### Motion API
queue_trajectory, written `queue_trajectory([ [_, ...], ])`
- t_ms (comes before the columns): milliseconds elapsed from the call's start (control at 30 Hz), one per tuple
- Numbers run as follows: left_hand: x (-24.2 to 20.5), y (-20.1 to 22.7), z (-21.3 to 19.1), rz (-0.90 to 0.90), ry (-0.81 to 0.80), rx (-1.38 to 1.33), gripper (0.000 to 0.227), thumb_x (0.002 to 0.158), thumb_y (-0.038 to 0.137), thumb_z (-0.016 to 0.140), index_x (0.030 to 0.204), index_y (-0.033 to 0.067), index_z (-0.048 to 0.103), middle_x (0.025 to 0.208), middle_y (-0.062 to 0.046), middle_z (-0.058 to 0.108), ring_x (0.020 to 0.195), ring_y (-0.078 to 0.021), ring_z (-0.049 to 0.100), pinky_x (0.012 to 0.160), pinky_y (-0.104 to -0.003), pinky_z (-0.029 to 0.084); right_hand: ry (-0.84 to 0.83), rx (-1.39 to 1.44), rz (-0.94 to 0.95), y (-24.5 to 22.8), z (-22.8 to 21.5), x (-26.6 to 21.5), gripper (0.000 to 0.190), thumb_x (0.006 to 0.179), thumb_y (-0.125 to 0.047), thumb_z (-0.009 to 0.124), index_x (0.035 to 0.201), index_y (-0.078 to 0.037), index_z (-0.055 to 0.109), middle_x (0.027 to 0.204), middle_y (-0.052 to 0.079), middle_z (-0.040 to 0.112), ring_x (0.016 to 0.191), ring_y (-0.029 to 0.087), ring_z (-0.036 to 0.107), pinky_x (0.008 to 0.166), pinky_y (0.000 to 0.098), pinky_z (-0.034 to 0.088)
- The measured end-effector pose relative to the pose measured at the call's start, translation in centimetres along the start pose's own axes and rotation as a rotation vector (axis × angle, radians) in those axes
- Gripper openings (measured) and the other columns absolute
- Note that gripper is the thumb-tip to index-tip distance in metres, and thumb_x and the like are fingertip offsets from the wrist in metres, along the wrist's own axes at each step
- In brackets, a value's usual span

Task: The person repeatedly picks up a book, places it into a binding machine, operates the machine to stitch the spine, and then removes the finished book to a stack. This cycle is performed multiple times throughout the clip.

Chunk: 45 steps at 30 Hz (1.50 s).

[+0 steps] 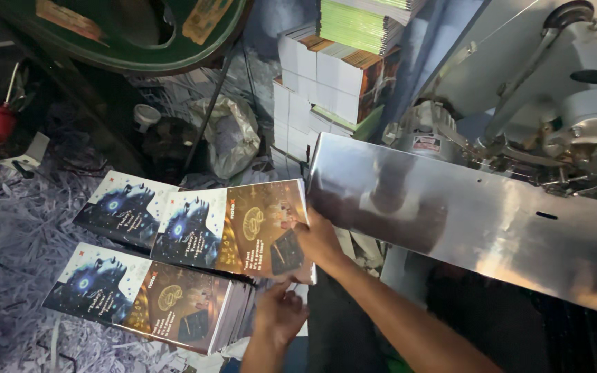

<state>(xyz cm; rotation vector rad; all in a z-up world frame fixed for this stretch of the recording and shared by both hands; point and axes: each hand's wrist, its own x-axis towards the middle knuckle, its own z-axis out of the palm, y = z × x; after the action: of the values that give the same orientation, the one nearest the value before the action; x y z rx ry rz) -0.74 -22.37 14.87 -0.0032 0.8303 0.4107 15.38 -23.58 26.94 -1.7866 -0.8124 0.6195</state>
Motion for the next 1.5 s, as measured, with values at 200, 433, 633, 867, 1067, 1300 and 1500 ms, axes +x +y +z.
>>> queue_trajectory([
  [200,-2.5,4.4,4.6,0.658,-0.16,0.553,0.015,0.089,0.019,0.07,0.084,0.0119,0.058,0.075,0.0,0.053,0.066,-0.0131,0.05,0.062,-0.032,0.044,0.078,-0.078,-0.176,0.4,-2.5,0.4,0.04,0.093,-0.015,0.062,0.133,-0.01,0.059,0.116,0.018,0.074,0.113,0.037,0.07,0.093,0.0426,0.055],
  [433,-2.7,10.1,16.9,1.644,-0.397,1.503,0.063,0.076,0.005,0.079,0.135,-0.0024,0.058,0.129,-0.024,0.062,0.12,-0.0446,0.057,0.101,-0.047,0.043,0.069,-0.186,-0.148,-0.6,-3.8,-0.5,0.039,0.093,-0.016,0.063,0.131,-0.01,0.062,0.106,0.025,0.073,0.108,0.044,0.067,0.087,0.0491,0.055],
  [633,-1.0,11.2,19.5,1.494,-0.565,1.667,0.055,0.074,0.002,0.077,0.127,0.0056,0.065,0.128,-0.017,0.068,0.123,-0.0365,0.064,0.105,-0.04,0.05,0.024,-0.257,-0.088,-1.5,-4.8,-1.0,0.034,0.094,-0.023,0.063,0.125,-0.009,0.061,0.104,0.024,0.074,0.102,0.045,0.069,0.084,0.0521,0.054],
  [867,-0.5,10.7,18.9,1.531,-0.582,1.613,0.041,0.076,0.0,0.075,0.115,0.0048,0.066,0.12,-0.016,0.07,0.116,-0.0351,0.068,0.099,-0.039,0.052,0.037,-0.34,-0.012,-0.5,-4.6,-0.7,0.036,0.096,-0.027,0.062,0.13,-0.016,0.059,0.099,0.026,0.073,0.098,0.047,0.067,0.084,0.056,0.053],
  [1067,-1.1,10.5,18.2,1.634,-0.492,1.578,0.028,0.078,0.001,0.078,0.103,0.0067,0.069,0.109,-0.015,0.073,0.104,-0.0348,0.071,0.089,-0.041,0.054,0.08,-0.221,-0.231,-0.2,-4.7,-0.7,0.061,0.093,-0.021,0.064,0.148,-0.017,0.039,0.102,0.024,0.074,0.097,0.049,0.068,0.083,0.0556,0.054],
  [1300,-1.2,10.7,17.8,1.564,-0.4,1.524,0.022,0.081,-0.004,0.073,0.1,0.0045,0.066,0.101,-0.012,0.07,0.1,-0.0316,0.068,0.089,-0.04,0.053,0.138,-0.227,-0.174,-2.2,-4.1,-2.4,0.089,0.088,-0.019,0.069,0.163,-0.022,0.023,0.102,0.023,0.073,0.099,0.043,0.072,0.084,0.0477,0.058],
  [1500,-1.1,10.4,17.1,1.674,-0.474,1.395,0.024,0.079,-0.01,0.068,0.099,0.003,0.062,0.105,-0.013,0.069,0.104,-0.0309,0.067,0.092,-0.039,0.053,0.159,-0.018,-0.314,-1.4,-4.2,-2.0,0.034,0.09,-0.017,0.072,0.122,-0.007,0.069,0.105,0.017,0.079,0.099,0.027,0.08,0.083,0.0355,0.059],
])
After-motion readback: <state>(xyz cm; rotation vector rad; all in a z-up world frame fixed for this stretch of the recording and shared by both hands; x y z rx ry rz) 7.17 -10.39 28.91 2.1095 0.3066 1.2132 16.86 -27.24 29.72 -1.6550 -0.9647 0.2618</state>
